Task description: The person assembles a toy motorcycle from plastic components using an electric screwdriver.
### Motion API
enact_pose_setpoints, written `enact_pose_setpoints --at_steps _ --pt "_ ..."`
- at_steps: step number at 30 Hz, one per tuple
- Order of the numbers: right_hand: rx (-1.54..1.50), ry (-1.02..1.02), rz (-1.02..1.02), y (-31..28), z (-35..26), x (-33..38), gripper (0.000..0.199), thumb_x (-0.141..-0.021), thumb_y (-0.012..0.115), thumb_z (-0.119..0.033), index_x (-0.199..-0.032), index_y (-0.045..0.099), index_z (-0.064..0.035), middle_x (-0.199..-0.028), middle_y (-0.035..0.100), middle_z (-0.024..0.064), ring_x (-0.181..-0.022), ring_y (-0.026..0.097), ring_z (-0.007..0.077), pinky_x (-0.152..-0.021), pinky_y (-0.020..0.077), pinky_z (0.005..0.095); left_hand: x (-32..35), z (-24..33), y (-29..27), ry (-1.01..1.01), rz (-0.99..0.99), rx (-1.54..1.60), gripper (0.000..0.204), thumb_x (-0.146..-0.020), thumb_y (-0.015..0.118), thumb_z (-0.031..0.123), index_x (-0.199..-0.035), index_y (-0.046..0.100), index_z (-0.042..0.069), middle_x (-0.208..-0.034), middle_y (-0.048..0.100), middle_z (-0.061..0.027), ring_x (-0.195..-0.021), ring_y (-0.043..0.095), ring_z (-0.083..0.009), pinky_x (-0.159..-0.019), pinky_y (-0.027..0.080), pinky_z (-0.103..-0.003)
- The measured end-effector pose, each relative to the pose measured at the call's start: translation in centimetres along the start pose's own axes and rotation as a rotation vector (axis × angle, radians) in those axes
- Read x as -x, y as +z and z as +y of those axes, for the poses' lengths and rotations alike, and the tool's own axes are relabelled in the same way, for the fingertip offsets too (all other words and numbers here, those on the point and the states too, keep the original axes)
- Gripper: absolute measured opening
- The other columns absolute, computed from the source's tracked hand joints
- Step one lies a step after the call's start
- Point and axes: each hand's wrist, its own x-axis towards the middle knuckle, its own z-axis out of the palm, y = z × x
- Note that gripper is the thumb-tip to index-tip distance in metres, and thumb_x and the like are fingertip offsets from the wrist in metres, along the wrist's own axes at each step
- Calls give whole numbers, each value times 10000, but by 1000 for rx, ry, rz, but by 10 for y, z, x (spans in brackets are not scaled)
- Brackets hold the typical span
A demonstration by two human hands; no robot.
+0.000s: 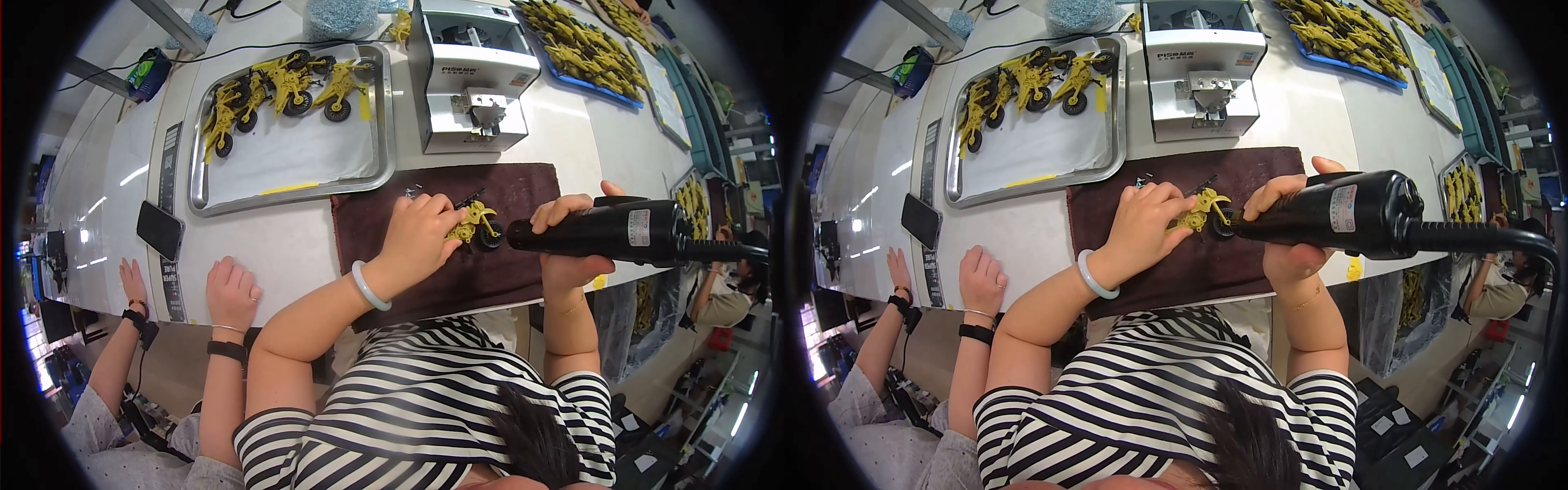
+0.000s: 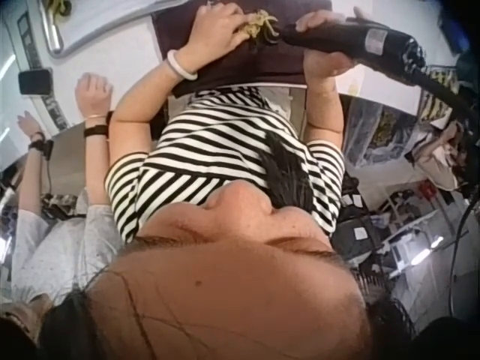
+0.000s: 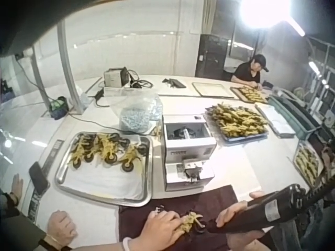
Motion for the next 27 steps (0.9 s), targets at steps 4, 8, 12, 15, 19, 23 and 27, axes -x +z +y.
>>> enact_pose_setpoints --at_steps 4,8,12,15,19,23,27 --pt "-10 22 -17 0 10 2 907 -652 497 -719 -1224 225 -71 -721 511 95 -529 507 175 -537 442 304 1 -1 2 -10 -12 3 372 -633 726 161 -987 626 113 -851 527 10 -804 495 -164 -690 315 -321" --pt "-34 38 -57 -2 16 3 861 -655 511 -710 -1178 264 -73 -726 512 91 -542 510 175 -538 439 300 -1 0 1 14 0 -33 373 -627 729 160 -983 626 117 -832 514 12 -788 485 -162 -681 310 -318" --pt "-99 18 -131 -4 21 3 820 -653 520 -707 -1131 298 -78 -729 515 93 -545 510 178 -539 440 300 -3 -1 1 22 -10 -70 367 -625 729 159 -974 626 115 -812 501 12 -772 477 -159 -674 305 -317" --pt "-118 33 -129 -9 24 4 806 -658 524 -701 -1125 307 -81 -728 515 95 -547 511 182 -539 440 299 -4 -3 3 31 -9 -70 368 -620 731 161 -969 626 110 -806 496 12 -772 475 -157 -673 303 -317" --pt "-118 26 -148 -7 23 2 814 -654 528 -707 -1122 311 -77 -727 514 96 -543 510 186 -540 439 300 -4 -1 0 39 4 -60 368 -617 733 163 -964 626 105 -806 496 13 -775 475 -156 -671 302 -318" --pt "-35 102 -180 2 11 -22 907 -675 512 -714 -1252 251 -65 -698 510 94 -532 511 188 -524 438 308 -2 -6 2 34 22 -38 367 -615 733 161 -962 627 108 -810 501 17 -776 478 -154 -668 301 -316" --pt "-204 -186 -14 25 -1 -96 874 -760 461 -670 -1289 243 -9 -662 537 110 -515 528 168 -508 445 266 -1 -5 3 19 11 14 367 -608 736 177 -954 628 121 -815 503 20 -764 486 -156 -668 301 -313"
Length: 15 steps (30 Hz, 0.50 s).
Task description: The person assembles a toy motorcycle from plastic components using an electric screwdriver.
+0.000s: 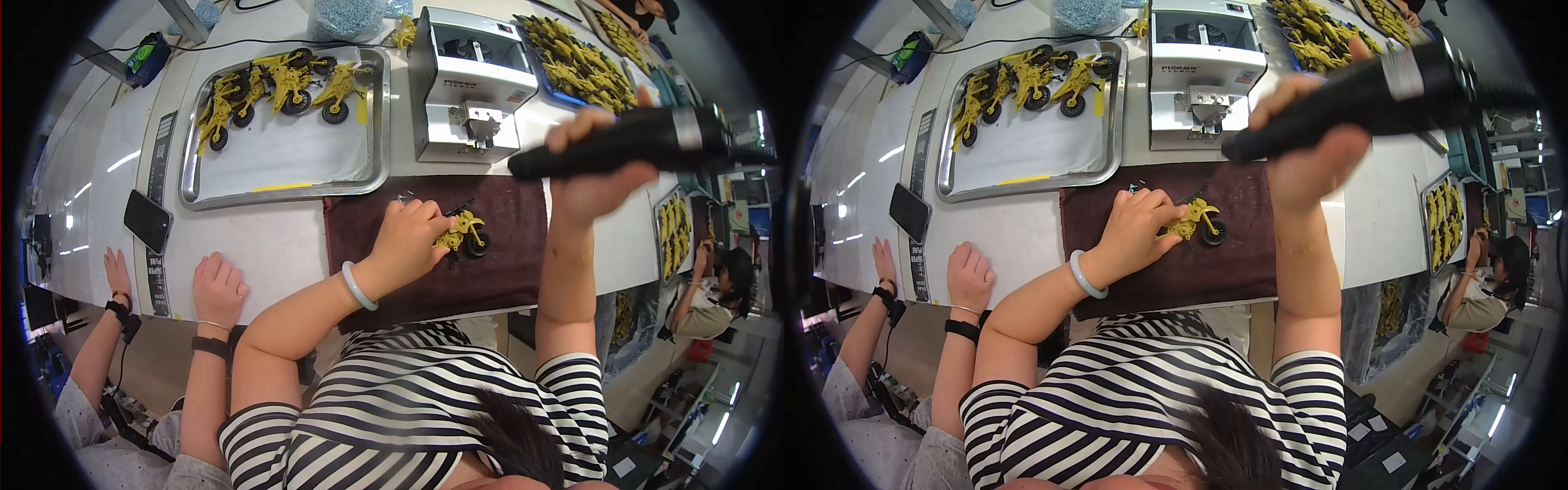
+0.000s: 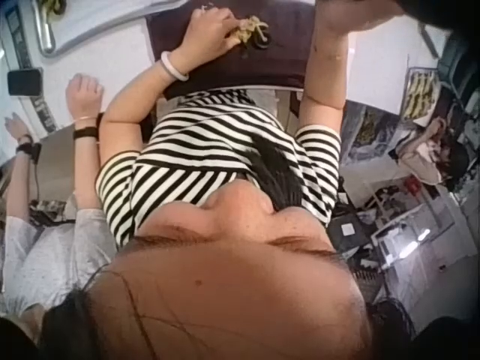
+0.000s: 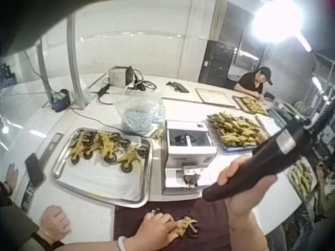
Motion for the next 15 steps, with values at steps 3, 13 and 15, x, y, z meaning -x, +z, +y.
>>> enact_pose_setpoints --at_steps 3,13,15 --pt "163 -76 -113 6 26 -29 833 -752 463 -667 -1309 246 -87 -744 551 90 -609 532 182 -581 463 312 4 -4 0 -3 26 0 368 -604 736 181 -951 628 128 -824 508 20 -764 495 -158 -674 304 -314" --pt "165 -10 -118 10 48 -27 742 -770 505 -612 -1198 358 -25 -699 532 102 -570 531 181 -540 458 297 1 -4 1 -17 2 10 379 -608 731 168 -969 624 128 -850 530 13 -796 511 -155 -698 309 -323" --pt "121 88 -118 10 36 -9 762 -759 494 -638 -1235 321 -69 -717 520 87 -598 513 164 -548 446 298 3 -7 2 -5 25 32 370 -606 734 177 -955 623 126 -847 534 9 -803 514 -156 -706 310 -322"
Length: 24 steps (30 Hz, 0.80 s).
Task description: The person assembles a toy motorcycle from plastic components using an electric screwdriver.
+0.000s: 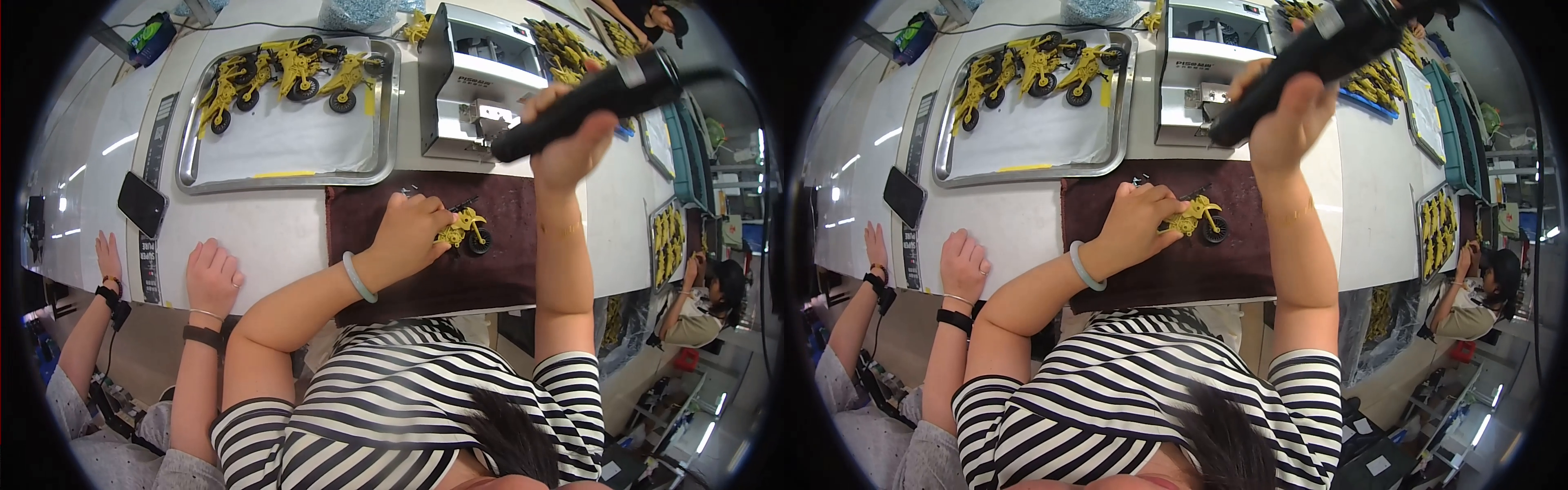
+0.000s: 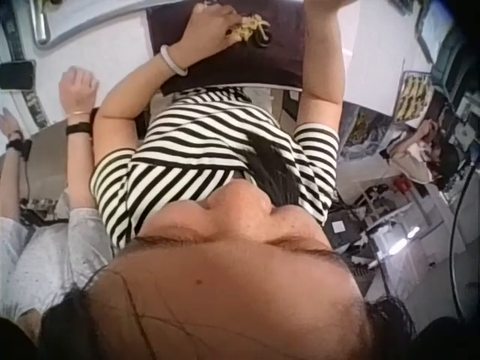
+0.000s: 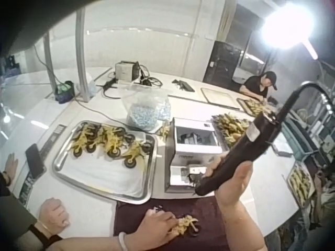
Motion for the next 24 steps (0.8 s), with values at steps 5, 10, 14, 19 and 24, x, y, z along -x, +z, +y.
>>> enact_pose_setpoints --at_steps 5,10,14,19,24 --pt "-125 163 -13 5 -30 78 914 -692 403 -759 -1288 186 -100 -691 494 91 -508 499 184 -518 440 319 0 1 1 -53 -30 -13 349 -609 734 199 -930 621 121 -842 534 8 -809 511 -155 -716 306 -326" --pt "-53 118 -54 6 -30 106 911 -684 403 -759 -1282 172 -113 -695 486 87 -511 498 190 -518 435 319 0 -1 0 -58 -43 -13 338 -611 732 205 -918 622 117 -839 535 9 -809 504 -155 -722 302 -328" --pt "-32 128 -20 5 -27 112 904 -681 407 -758 -1276 176 -117 -704 488 89 -513 498 192 -523 435 324 1 0 1 -55 -43 -18 335 -608 734 202 -912 625 114 -840 534 10 -806 501 -155 -723 301 -328" --pt "-33 105 -75 4 -21 117 894 -673 426 -749 -1263 187 -120 -729 499 98 -527 505 200 -542 442 331 0 3 0 -66 -57 -18 339 -606 736 190 -916 627 111 -841 536 14 -805 499 -155 -724 302 -328" --pt "-99 49 -152 4 -16 121 821 -650 487 -716 -1159 266 -111 -709 504 106 -513 503 203 -519 448 323 1 3 1 -49 -59 -56 341 -599 737 176 -914 627 104 -840 529 8 -790 495 -154 -715 313 -318"
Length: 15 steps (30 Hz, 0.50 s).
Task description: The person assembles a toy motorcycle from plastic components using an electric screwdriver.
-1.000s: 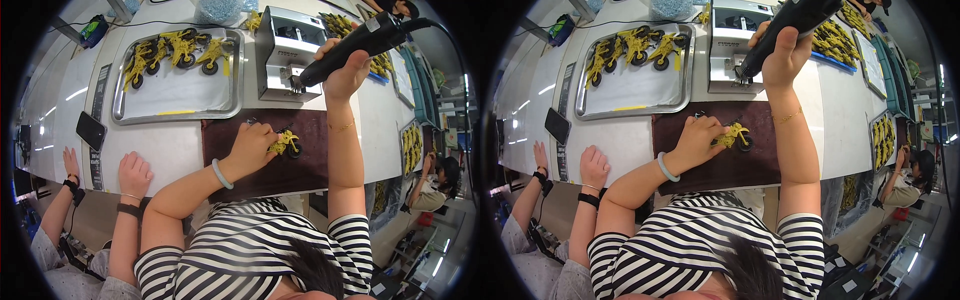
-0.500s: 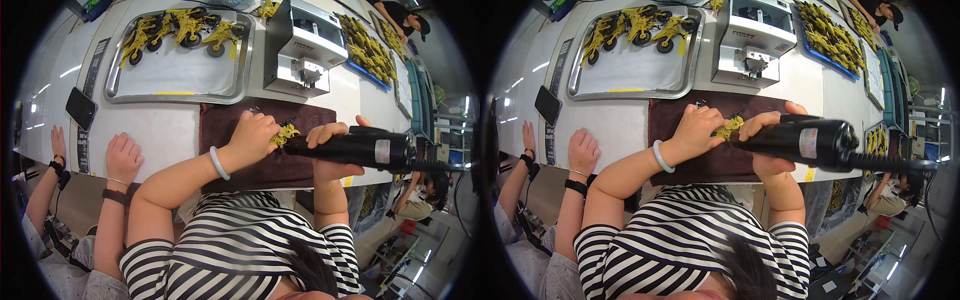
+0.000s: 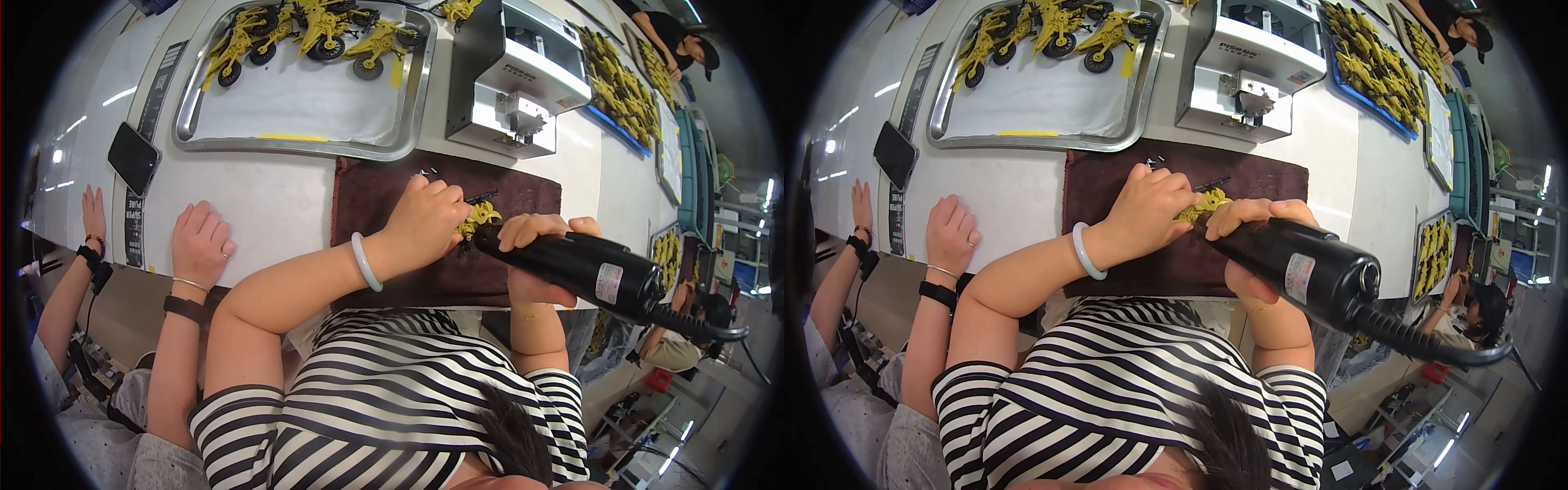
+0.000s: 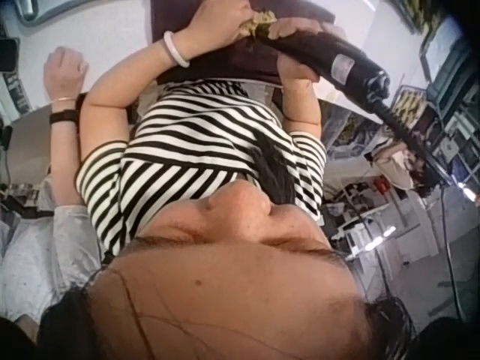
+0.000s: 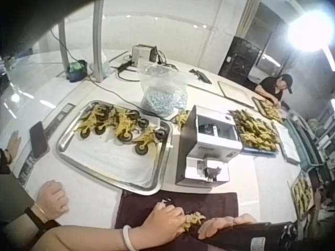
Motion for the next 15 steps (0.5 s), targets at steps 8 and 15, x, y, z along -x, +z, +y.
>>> enact_pose_setpoints --at_steps 8,15 --pt "-21 -2 -21 -2 4 -2 788 -657 493 -712 -1106 295 -96 -705 503 98 -511 502 201 -519 445 319 -4 0 -1 32 6 -11 337 -596 735 174 -905 622 97 -829 516 -2 -786 497 -166 -706 334 -330" --pt "-140 64 91 -2 -12 -38 950 -656 556 -674 -1304 208 -72 -712 550 108 -538 546 206 -522 476 303 0 0 0 48 45 11 330 -611 727 189 -906 606 101 -828 526 -6 -780 505 -168 -713 329 -331"
